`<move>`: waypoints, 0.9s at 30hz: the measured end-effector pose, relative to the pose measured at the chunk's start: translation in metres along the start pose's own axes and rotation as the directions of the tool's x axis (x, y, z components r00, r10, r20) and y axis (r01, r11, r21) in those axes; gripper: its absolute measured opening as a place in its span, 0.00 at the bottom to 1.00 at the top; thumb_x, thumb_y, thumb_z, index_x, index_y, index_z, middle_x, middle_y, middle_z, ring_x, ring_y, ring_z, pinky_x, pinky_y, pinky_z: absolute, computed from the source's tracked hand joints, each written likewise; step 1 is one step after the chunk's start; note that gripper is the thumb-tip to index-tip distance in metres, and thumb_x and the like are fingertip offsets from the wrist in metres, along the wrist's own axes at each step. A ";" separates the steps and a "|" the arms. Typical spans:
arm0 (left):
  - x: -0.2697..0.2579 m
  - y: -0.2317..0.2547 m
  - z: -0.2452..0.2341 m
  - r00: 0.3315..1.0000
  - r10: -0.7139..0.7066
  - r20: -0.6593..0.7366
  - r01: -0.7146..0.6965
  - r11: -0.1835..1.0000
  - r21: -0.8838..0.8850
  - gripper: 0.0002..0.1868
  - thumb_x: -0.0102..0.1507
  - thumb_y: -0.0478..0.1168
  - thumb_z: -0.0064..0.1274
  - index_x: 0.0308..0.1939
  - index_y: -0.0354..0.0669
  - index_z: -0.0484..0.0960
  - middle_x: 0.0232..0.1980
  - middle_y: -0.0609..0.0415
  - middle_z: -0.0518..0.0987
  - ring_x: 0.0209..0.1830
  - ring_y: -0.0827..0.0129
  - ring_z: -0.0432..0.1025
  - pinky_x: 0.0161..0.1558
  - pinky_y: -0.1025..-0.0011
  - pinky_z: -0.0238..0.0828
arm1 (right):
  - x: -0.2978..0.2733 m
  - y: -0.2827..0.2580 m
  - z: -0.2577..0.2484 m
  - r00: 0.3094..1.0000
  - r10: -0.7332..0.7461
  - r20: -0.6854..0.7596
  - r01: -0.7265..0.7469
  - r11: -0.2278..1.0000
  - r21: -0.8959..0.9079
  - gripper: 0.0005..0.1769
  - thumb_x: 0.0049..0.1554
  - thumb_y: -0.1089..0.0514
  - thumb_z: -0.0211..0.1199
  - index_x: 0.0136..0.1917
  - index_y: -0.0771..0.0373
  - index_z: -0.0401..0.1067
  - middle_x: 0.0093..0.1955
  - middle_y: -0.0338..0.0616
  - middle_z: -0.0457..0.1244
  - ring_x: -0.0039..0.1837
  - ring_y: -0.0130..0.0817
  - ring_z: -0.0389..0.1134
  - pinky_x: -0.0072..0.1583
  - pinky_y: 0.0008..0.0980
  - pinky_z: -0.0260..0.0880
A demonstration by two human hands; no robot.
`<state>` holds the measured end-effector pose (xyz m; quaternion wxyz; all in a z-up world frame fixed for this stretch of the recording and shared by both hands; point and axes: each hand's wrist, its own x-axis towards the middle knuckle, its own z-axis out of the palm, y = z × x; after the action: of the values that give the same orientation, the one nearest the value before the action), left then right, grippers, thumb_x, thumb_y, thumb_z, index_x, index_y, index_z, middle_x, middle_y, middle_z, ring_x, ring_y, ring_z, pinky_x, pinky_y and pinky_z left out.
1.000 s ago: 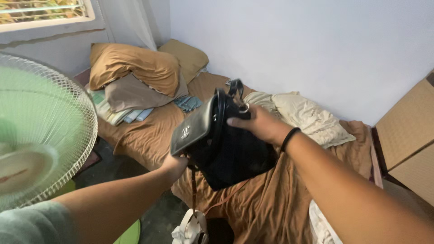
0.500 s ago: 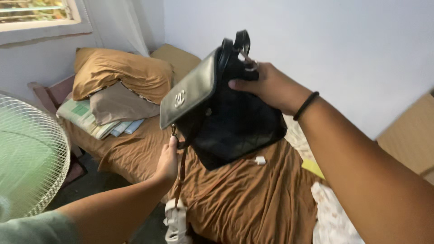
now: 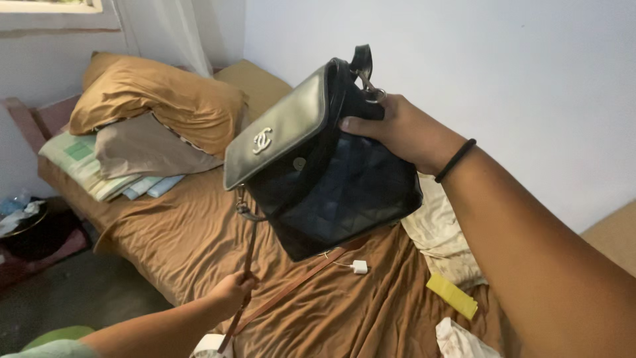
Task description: The person sorts several bags by hand, picking them up from a desk and floor area and hanging them one by one onto a white bag rack.
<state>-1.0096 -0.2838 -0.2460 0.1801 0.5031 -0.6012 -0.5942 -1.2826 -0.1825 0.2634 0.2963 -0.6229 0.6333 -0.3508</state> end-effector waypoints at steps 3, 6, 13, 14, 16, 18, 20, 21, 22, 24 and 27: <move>-0.012 0.024 0.003 0.993 -0.095 -0.073 0.093 0.995 -0.031 0.13 0.69 0.45 0.48 0.48 0.42 0.81 0.30 0.52 0.80 0.23 0.65 0.71 0.27 0.64 0.69 | 0.011 0.028 -0.008 0.998 0.066 0.002 -0.066 0.997 -0.041 0.32 0.54 0.49 0.67 0.66 0.71 0.70 0.54 0.52 0.72 0.54 0.38 0.75 0.58 0.35 0.77; -0.035 0.072 0.000 0.954 -0.170 -0.249 0.179 0.984 0.014 0.12 0.70 0.47 0.43 0.48 0.45 0.76 0.28 0.50 0.79 0.21 0.62 0.71 0.26 0.61 0.69 | 0.028 0.066 -0.009 0.993 -0.048 0.112 0.044 0.998 0.037 0.31 0.55 0.49 0.68 0.65 0.70 0.73 0.55 0.49 0.72 0.55 0.34 0.73 0.58 0.32 0.74; -0.016 0.170 -0.003 0.809 -0.306 -0.502 0.178 0.941 -0.286 0.13 0.69 0.44 0.50 0.45 0.41 0.65 0.29 0.47 0.72 0.21 0.59 0.68 0.21 0.57 0.69 | 0.062 0.226 0.034 0.972 -0.056 0.227 0.100 0.977 -0.189 0.20 0.55 0.52 0.68 0.59 0.60 0.76 0.50 0.42 0.74 0.53 0.35 0.72 0.59 0.38 0.70; -0.009 0.184 -0.003 0.806 -0.343 -0.482 0.170 0.915 -0.365 0.11 0.69 0.43 0.49 0.45 0.41 0.66 0.29 0.46 0.72 0.21 0.60 0.67 0.22 0.59 0.69 | 0.062 0.256 0.046 0.971 -0.056 0.232 0.095 0.982 -0.161 0.21 0.53 0.53 0.69 0.59 0.60 0.75 0.49 0.43 0.73 0.52 0.35 0.72 0.58 0.38 0.71; 0.015 0.203 -0.007 0.897 -0.341 -0.281 0.189 0.870 -0.456 0.08 0.69 0.36 0.43 0.42 0.32 0.73 0.29 0.46 0.73 0.19 0.62 0.66 0.19 0.62 0.63 | 0.060 0.325 0.078 0.972 0.054 0.229 0.001 0.972 -0.234 0.21 0.52 0.54 0.70 0.58 0.59 0.76 0.48 0.46 0.73 0.51 0.37 0.72 0.57 0.38 0.71; 0.031 0.212 -0.003 0.934 -0.349 -0.079 0.252 0.798 -0.547 0.08 0.69 0.36 0.42 0.42 0.32 0.72 0.30 0.46 0.73 0.20 0.62 0.67 0.21 0.62 0.66 | 0.051 0.392 0.109 0.963 0.098 0.251 -0.041 0.974 -0.223 0.18 0.50 0.57 0.71 0.55 0.60 0.78 0.46 0.46 0.73 0.50 0.37 0.74 0.56 0.38 0.72; 0.035 0.210 0.009 0.907 -0.420 -0.004 0.332 0.723 -0.606 0.08 0.70 0.35 0.42 0.43 0.31 0.71 0.31 0.46 0.73 0.22 0.63 0.68 0.24 0.63 0.68 | 0.034 0.448 0.135 0.946 0.132 0.296 -0.100 0.988 -0.120 0.18 0.48 0.60 0.71 0.54 0.61 0.79 0.47 0.45 0.75 0.50 0.37 0.74 0.57 0.38 0.73; 0.036 0.209 0.020 0.891 -0.452 0.034 0.370 0.684 -0.629 0.08 0.70 0.35 0.42 0.43 0.31 0.71 0.32 0.45 0.73 0.23 0.63 0.69 0.25 0.63 0.69 | 0.022 0.469 0.144 0.925 0.233 0.301 -0.201 0.971 -0.131 0.18 0.49 0.60 0.71 0.55 0.61 0.79 0.49 0.44 0.75 0.51 0.36 0.74 0.57 0.38 0.73; 0.035 0.209 0.033 0.878 -0.475 0.055 0.393 0.652 -0.648 0.08 0.70 0.35 0.42 0.43 0.31 0.71 0.32 0.45 0.73 0.24 0.63 0.69 0.26 0.63 0.70 | 0.008 0.484 0.153 0.932 0.183 0.312 -0.175 0.983 -0.054 0.22 0.48 0.61 0.72 0.57 0.59 0.77 0.51 0.44 0.75 0.53 0.36 0.74 0.58 0.37 0.72; 0.028 0.207 0.054 0.849 -0.520 0.093 0.431 0.580 -0.691 0.08 0.71 0.35 0.41 0.44 0.30 0.70 0.33 0.45 0.73 0.25 0.63 0.70 0.29 0.64 0.73 | -0.015 0.490 0.163 0.941 0.078 0.328 -0.119 0.987 0.105 0.30 0.45 0.63 0.73 0.61 0.56 0.73 0.54 0.45 0.74 0.57 0.36 0.73 0.61 0.35 0.68; 0.013 0.207 0.078 0.819 -0.564 0.105 0.452 0.521 -0.724 0.07 0.71 0.34 0.41 0.45 0.30 0.69 0.35 0.44 0.73 0.28 0.63 0.72 0.32 0.64 0.76 | -0.028 0.450 0.166 0.951 0.199 0.236 -0.193 0.980 -0.050 0.29 0.49 0.60 0.70 0.65 0.53 0.72 0.52 0.45 0.74 0.57 0.39 0.75 0.61 0.38 0.71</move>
<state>-1.1594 -0.2963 -0.0838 0.2234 0.5845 -0.1296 -0.7692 -1.4078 -0.1767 -0.2008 0.3955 -0.5988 0.6562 -0.2334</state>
